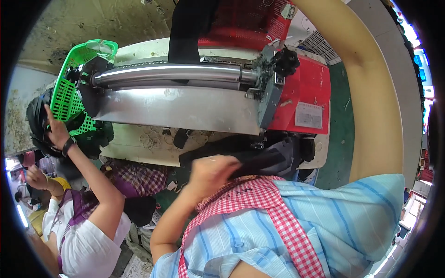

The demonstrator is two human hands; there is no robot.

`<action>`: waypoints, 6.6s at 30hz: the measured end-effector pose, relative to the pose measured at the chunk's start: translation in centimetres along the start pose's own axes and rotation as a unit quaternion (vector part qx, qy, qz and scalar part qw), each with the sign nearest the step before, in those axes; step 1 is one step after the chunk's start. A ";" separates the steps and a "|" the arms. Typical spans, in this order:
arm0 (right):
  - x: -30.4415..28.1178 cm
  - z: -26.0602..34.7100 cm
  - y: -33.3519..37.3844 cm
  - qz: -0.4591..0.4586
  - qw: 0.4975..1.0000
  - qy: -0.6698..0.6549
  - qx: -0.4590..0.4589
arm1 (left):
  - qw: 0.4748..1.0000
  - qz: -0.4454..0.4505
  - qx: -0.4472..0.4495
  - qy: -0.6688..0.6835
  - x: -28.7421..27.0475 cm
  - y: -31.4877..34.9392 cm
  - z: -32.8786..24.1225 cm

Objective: Manually feed cut shoe upper components through a roller machine to apply glue or adhesive.

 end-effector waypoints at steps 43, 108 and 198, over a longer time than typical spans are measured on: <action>22.0 1.5 4.7 0.421 0.902 -0.101 -0.012 | 0.976 -0.057 0.049 -0.202 -0.1 -2.4 2.0; 11.4 -2.6 -0.7 0.258 0.931 -0.255 0.042 | 0.976 0.037 0.153 -0.153 9.6 2.4 2.3; -0.9 -3.2 32.1 -0.113 0.916 0.286 -0.257 | 0.969 0.036 0.223 -0.099 9.0 2.4 1.8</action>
Point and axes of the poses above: each hand's wrist, its own y-axis away from the middle knuckle, its own x-axis out of the palm, z = x × y, the point moved 4 cm from there along -y, towards the middle knuckle, and after that the axes turned 12 degrees about -z, right-handed, at the moved point
